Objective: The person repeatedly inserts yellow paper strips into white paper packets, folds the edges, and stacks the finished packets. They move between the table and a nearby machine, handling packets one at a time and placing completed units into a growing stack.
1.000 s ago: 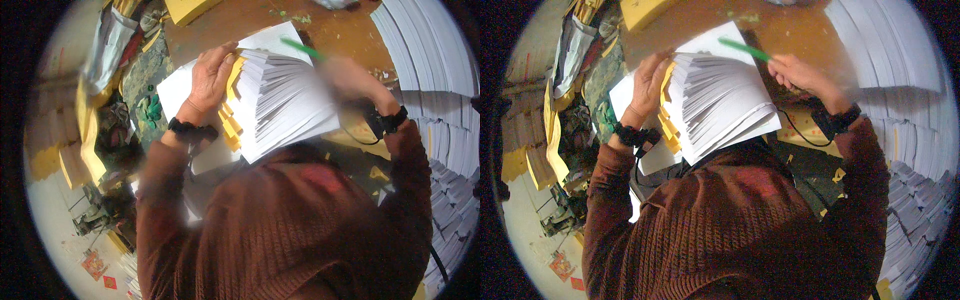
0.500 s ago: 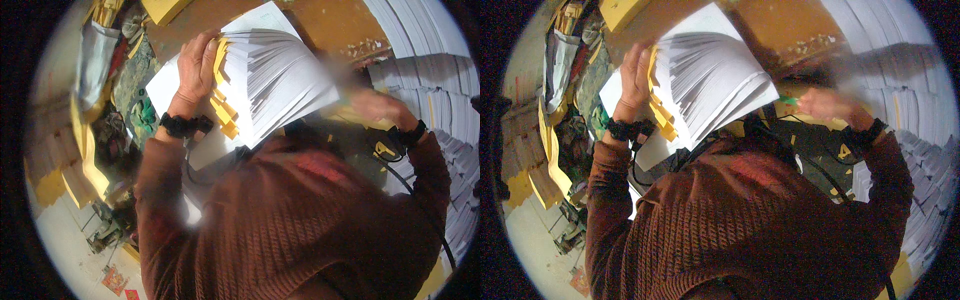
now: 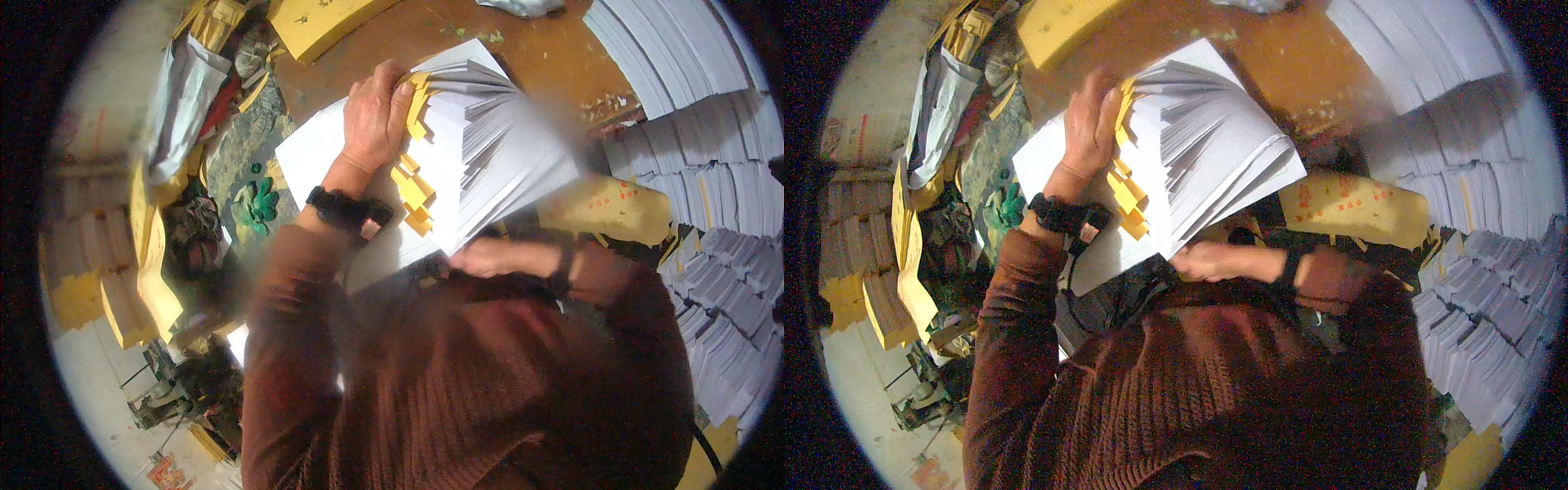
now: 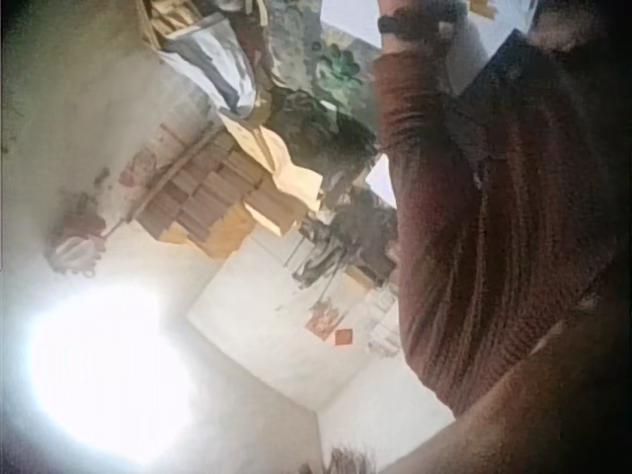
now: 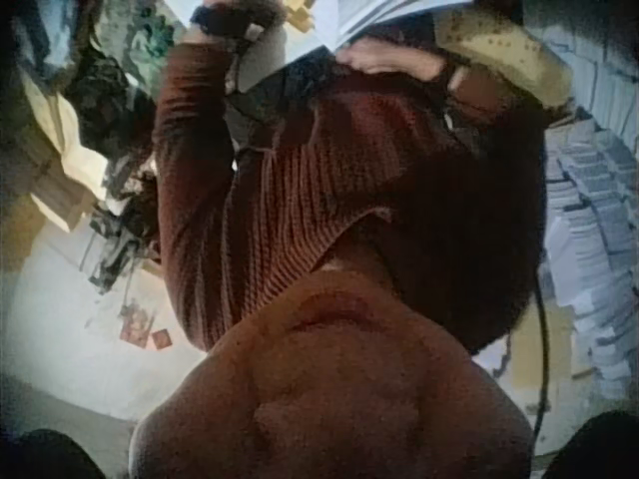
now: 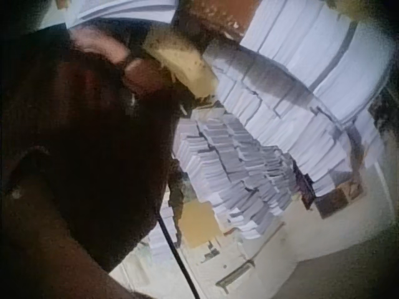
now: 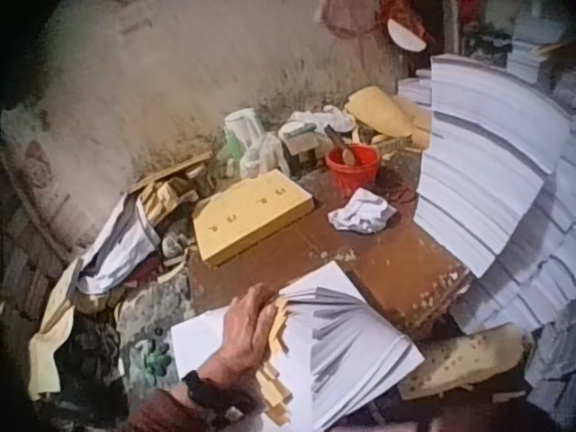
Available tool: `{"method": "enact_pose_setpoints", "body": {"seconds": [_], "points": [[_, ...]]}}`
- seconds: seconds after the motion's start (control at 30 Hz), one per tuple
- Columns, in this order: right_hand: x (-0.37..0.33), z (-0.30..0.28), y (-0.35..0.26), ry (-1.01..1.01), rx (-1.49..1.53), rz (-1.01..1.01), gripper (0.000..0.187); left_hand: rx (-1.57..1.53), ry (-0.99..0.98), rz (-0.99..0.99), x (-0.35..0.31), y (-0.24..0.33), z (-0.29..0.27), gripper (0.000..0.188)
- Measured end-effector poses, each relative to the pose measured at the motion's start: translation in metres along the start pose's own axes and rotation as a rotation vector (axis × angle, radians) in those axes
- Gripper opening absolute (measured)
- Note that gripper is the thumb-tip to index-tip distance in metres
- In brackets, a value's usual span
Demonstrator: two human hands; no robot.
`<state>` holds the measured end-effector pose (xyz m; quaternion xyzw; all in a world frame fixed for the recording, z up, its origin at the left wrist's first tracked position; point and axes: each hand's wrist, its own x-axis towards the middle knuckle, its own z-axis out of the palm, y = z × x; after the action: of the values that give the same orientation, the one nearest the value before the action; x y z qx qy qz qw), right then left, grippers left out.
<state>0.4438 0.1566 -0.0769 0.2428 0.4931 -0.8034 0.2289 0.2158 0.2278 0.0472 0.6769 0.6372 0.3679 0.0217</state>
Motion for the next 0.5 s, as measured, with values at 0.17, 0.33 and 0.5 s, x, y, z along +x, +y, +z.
{"method": "enact_pose_setpoints", "body": {"seconds": [0.17, 0.33, 0.5], "points": [[0.07, 0.098, -0.004, 0.411, -0.716, -1.11, 0.021, 0.034, 0.021, 0.049, -0.003, -0.001, -0.001, 0.029], [-0.018, 0.066, -0.046, -0.164, -0.813, -0.397, 0.026, 0.055, -0.018, 0.081, -0.003, -0.001, -0.003, 0.029], [-0.132, -0.048, -0.136, 0.745, -0.328, -0.832, 0.027, 0.057, -0.079, 0.026, -0.002, 0.001, -0.006, 0.032]]}}
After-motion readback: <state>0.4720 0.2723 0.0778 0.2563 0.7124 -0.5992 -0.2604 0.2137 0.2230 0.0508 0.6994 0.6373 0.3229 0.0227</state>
